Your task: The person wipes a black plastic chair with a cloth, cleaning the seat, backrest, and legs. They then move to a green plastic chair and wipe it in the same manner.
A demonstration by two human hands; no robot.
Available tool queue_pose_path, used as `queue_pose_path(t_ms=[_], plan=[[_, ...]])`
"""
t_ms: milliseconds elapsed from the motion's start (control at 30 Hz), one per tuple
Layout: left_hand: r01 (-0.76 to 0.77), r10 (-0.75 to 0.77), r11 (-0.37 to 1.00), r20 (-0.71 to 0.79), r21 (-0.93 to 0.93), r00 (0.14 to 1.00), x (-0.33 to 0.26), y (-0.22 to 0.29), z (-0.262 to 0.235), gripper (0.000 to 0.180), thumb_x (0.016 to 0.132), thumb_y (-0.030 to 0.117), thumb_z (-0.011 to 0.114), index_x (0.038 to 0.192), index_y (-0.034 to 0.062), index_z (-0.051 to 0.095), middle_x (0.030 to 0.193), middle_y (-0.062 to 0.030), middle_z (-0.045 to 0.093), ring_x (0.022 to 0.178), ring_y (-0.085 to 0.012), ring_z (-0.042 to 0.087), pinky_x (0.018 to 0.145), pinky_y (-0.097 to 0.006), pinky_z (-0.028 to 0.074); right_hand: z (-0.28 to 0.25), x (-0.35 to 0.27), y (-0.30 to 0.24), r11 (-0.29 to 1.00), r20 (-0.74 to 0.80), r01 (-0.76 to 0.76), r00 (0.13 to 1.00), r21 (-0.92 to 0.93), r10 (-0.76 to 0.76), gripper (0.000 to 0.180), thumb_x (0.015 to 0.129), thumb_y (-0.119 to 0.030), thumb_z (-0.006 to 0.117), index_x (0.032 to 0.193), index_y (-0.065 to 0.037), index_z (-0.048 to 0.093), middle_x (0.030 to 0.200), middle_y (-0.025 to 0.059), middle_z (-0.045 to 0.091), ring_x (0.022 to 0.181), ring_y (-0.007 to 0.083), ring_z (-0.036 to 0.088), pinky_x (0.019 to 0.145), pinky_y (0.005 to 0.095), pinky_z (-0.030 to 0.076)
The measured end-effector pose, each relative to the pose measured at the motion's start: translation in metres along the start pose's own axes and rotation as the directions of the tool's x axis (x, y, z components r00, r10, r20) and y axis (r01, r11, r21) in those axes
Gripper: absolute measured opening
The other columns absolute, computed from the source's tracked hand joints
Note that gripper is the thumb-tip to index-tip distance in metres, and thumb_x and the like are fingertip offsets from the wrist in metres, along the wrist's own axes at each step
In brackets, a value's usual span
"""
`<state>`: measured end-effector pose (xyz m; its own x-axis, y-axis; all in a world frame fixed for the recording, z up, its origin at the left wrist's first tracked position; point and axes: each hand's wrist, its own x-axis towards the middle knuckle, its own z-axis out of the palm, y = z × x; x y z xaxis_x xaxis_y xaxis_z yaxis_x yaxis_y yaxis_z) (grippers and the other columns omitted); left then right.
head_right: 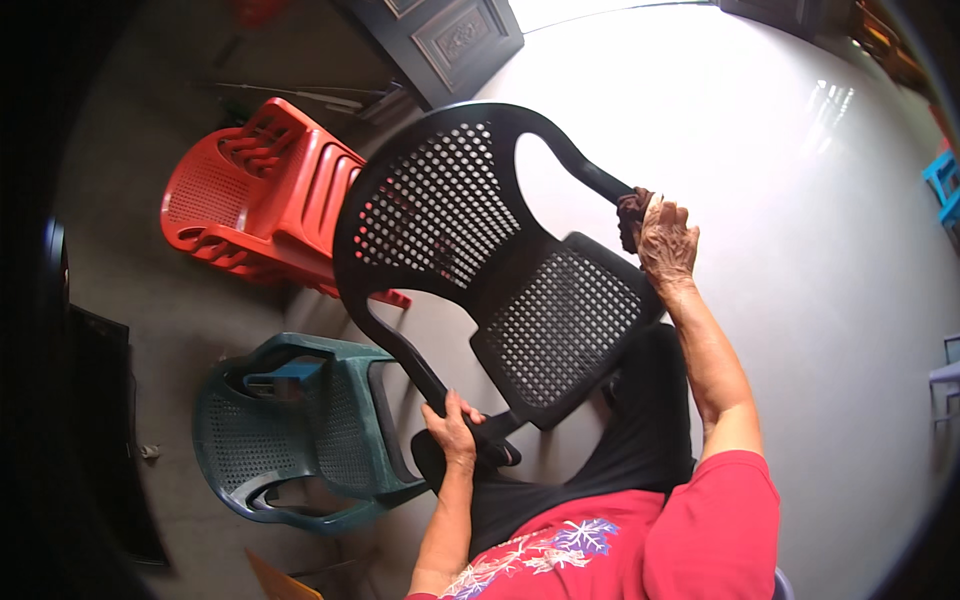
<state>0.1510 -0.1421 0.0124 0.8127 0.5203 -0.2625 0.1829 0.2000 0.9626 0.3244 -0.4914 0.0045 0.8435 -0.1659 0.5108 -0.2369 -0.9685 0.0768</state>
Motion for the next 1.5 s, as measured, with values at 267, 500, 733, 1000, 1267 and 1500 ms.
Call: queue_pose_path(t_ms=[267,500,733,1000,1267,1500], plan=[[-0.018,0.021,0.994,-0.024,0.11,1.0,-0.003,0.001,-0.003,0.043,0.086,0.017,0.064,0.112,0.0011,0.033,0.074,-0.0121,0.052,0.054,-0.0199,0.053,0.054,-0.034,0.049,-0.017,-0.048,0.034,0.984,0.229,-0.084,0.972,0.157,0.047,0.027,0.084,-0.016,0.056,0.103,0.003,0.053,0.104,0.0169,0.053,0.088,0.0316,0.06,0.062,0.0404,0.056],[-0.623,0.618,0.3,0.351,0.722,0.704,0.003,0.032,0.002,0.081,0.071,0.016,0.075,0.136,0.0045,0.029,0.131,-0.0198,0.031,0.126,-0.0356,0.032,0.105,-0.046,0.029,0.014,-0.068,-0.042,0.964,0.363,-0.204,0.923,0.171,0.131,0.021,0.078,-0.019,0.057,0.094,-0.006,0.06,0.103,0.0097,0.053,0.097,0.0282,0.052,0.078,0.045,0.046],[-0.64,0.47,0.069,0.541,0.765,0.697,0.034,0.042,0.022,0.082,0.064,0.025,0.078,0.133,0.0053,0.038,0.133,-0.017,0.04,0.128,-0.0362,0.034,0.108,-0.053,0.022,0.099,-0.165,-0.105,0.998,0.169,-0.03,0.985,0.063,0.019,0.032,0.086,-0.019,0.045,0.113,-0.007,0.059,0.13,0.0111,0.048,0.131,0.0285,0.034,0.104,0.0455,0.026],[-0.704,0.334,0.083,0.645,0.706,0.687,0.03,0.042,0.02,0.081,0.056,0.026,0.079,0.127,0.0092,0.046,0.129,-0.0108,0.05,0.124,-0.0301,0.044,0.11,-0.06,0.012,0.135,-0.104,-0.113,0.992,0.05,-0.068,0.997,0.102,0.063,0.032,0.086,-0.017,0.046,0.114,-0.009,0.059,0.128,0.0073,0.052,0.129,0.0254,0.039,0.104,0.0425,0.027],[-0.731,0.315,0.116,0.674,0.672,0.669,0.034,0.041,0.022,0.075,0.056,0.026,0.081,0.122,0.0103,0.048,0.126,-0.0072,0.054,0.121,-0.0263,0.049,0.11,-0.06,0.008,0.16,-0.067,-0.208,0.929,0.122,0.064,0.986,0.366,-0.116,0.037,0.08,-0.007,0.05,0.116,-0.002,0.057,0.125,0.0159,0.052,0.128,0.0319,0.04,0.1,0.0446,0.032],[-0.685,0.314,0.108,0.629,0.721,0.711,0.033,0.043,0.023,0.067,0.057,0.026,0.08,0.116,0.0102,0.053,0.121,-0.0073,0.057,0.119,-0.026,0.049,0.111,-0.059,0.01,0.077,-0.143,-0.28,0.511,-0.046,0.331,0.87,0.793,-0.491,0.032,0.069,-0.008,0.055,0.101,-0.001,0.056,0.123,0.0192,0.047,0.122,0.0352,0.041,0.087,0.0414,0.039]])
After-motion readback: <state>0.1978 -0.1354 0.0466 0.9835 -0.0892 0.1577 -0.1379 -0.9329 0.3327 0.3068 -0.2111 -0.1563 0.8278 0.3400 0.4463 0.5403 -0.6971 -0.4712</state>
